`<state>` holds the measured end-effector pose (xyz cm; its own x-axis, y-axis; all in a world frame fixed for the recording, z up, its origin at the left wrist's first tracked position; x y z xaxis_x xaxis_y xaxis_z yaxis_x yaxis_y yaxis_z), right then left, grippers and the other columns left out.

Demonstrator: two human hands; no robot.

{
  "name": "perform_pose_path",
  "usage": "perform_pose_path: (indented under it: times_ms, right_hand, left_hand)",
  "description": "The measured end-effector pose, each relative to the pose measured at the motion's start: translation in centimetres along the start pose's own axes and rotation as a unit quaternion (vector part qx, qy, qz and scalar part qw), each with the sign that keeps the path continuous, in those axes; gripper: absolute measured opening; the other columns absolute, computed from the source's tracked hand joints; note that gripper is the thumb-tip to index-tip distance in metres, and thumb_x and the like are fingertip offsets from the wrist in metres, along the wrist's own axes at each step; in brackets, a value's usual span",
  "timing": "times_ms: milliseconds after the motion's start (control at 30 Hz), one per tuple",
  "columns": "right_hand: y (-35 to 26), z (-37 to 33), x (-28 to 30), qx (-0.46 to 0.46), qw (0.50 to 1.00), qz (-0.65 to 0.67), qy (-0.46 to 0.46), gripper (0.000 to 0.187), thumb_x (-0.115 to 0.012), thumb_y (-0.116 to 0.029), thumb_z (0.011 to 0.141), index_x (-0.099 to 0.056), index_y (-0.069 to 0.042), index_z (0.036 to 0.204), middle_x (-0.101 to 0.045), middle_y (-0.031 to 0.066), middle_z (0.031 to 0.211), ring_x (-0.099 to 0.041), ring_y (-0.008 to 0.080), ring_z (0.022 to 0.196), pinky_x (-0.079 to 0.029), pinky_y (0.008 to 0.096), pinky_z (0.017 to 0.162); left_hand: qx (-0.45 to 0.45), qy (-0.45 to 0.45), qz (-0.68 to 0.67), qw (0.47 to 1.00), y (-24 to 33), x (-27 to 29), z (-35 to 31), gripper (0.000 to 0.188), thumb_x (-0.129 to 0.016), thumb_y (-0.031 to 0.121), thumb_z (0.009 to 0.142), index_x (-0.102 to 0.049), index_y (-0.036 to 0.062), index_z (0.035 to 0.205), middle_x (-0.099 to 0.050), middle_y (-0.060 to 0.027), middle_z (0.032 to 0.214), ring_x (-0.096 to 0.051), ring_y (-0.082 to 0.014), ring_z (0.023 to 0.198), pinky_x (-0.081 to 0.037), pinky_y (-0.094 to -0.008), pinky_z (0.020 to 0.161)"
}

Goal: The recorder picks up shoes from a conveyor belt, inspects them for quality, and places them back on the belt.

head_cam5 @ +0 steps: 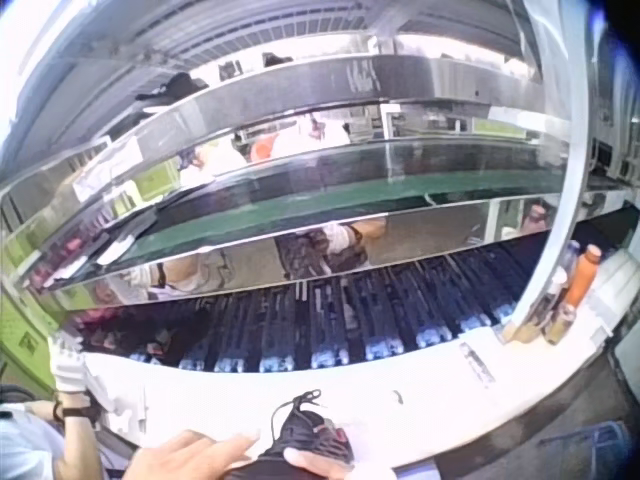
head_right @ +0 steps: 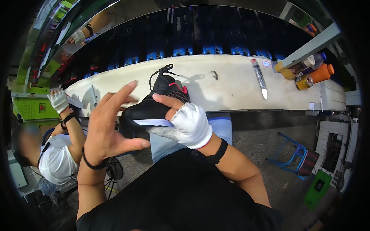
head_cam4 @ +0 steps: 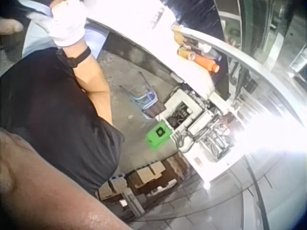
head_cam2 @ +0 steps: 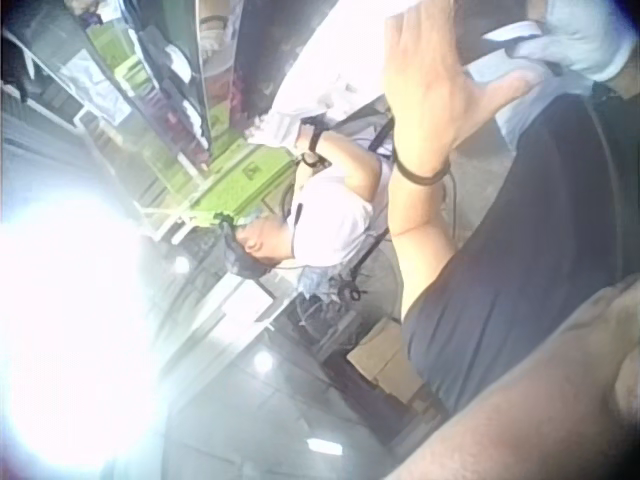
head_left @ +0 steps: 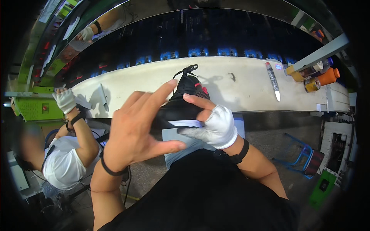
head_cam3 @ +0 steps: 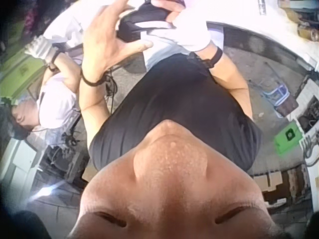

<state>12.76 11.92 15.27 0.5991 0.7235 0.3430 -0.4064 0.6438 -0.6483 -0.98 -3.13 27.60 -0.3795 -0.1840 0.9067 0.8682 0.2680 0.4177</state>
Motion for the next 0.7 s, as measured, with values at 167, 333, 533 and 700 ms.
perform_pose_path:
  times_ms: [167, 333, 533, 700]
  right_hand:
    - [1.4, -2.1, -0.2, -0.067, 0.996, -0.055, -0.033, 0.036, -0.096, -0.031, 0.075, -0.071, -0.01, 0.093, -0.071, 0.0171, 0.148, -0.079, 0.0348, 0.095, -0.063, 0.0426, 0.074]
    - [4.2, -4.7, 0.1, -0.145, 0.976, -0.122, -0.106, 0.039, -0.097, -0.033, 0.072, -0.074, -0.01, 0.093, -0.069, 0.0128, 0.151, -0.076, 0.0324, 0.09, -0.062, 0.0429, 0.077]
    - [4.5, -4.9, -0.7, -0.153, 0.971, -0.151, -0.106, 0.037, -0.096, -0.032, 0.073, -0.071, -0.01, 0.089, -0.077, 0.0114, 0.136, -0.076, 0.0282, 0.084, -0.06, 0.0413, 0.074]
    - [4.0, -4.0, -2.1, -0.107, 0.973, -0.179, -0.095, 0.042, -0.095, -0.035, 0.075, -0.069, -0.008, 0.093, -0.081, 0.0111, 0.128, -0.075, 0.0245, 0.08, -0.056, 0.0405, 0.071]
  left_hand:
    - [-0.012, 0.035, -0.018, 0.999, -1.5, -1.7, -0.1, 0.086, -0.098, 0.053, 0.071, -0.073, 0.0031, 0.136, -0.079, -0.0177, 0.122, -0.08, -0.0388, 0.107, -0.065, -0.0426, 0.091]
    - [0.033, 0.064, -0.053, 0.996, -4.3, -2.6, -2.4, 0.069, -0.102, 0.038, 0.071, -0.079, 0.0008, 0.124, -0.08, -0.0193, 0.124, -0.08, -0.0363, 0.112, -0.064, -0.0411, 0.096]
    - [0.062, 0.085, -0.087, 0.991, -5.0, -3.0, -4.0, 0.064, -0.1, 0.03, 0.071, -0.081, 0.0008, 0.125, -0.08, -0.0212, 0.127, -0.08, -0.0359, 0.115, -0.063, -0.0411, 0.1]
    - [0.117, -0.03, -0.057, 0.991, -6.4, -2.8, -5.6, 0.088, -0.091, 0.043, 0.081, -0.063, -0.0026, 0.151, -0.079, -0.0281, 0.124, -0.079, -0.0451, 0.111, -0.063, -0.0476, 0.098]
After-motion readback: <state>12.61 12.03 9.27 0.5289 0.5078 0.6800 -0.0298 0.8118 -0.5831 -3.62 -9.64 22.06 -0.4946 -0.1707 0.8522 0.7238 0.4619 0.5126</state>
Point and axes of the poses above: each hand's wrist, its own z-axis towards the middle knuckle, its own x-axis out of the back of the hand, y = z × x, the point moved 4 cm from there along z, towards the middle knuckle
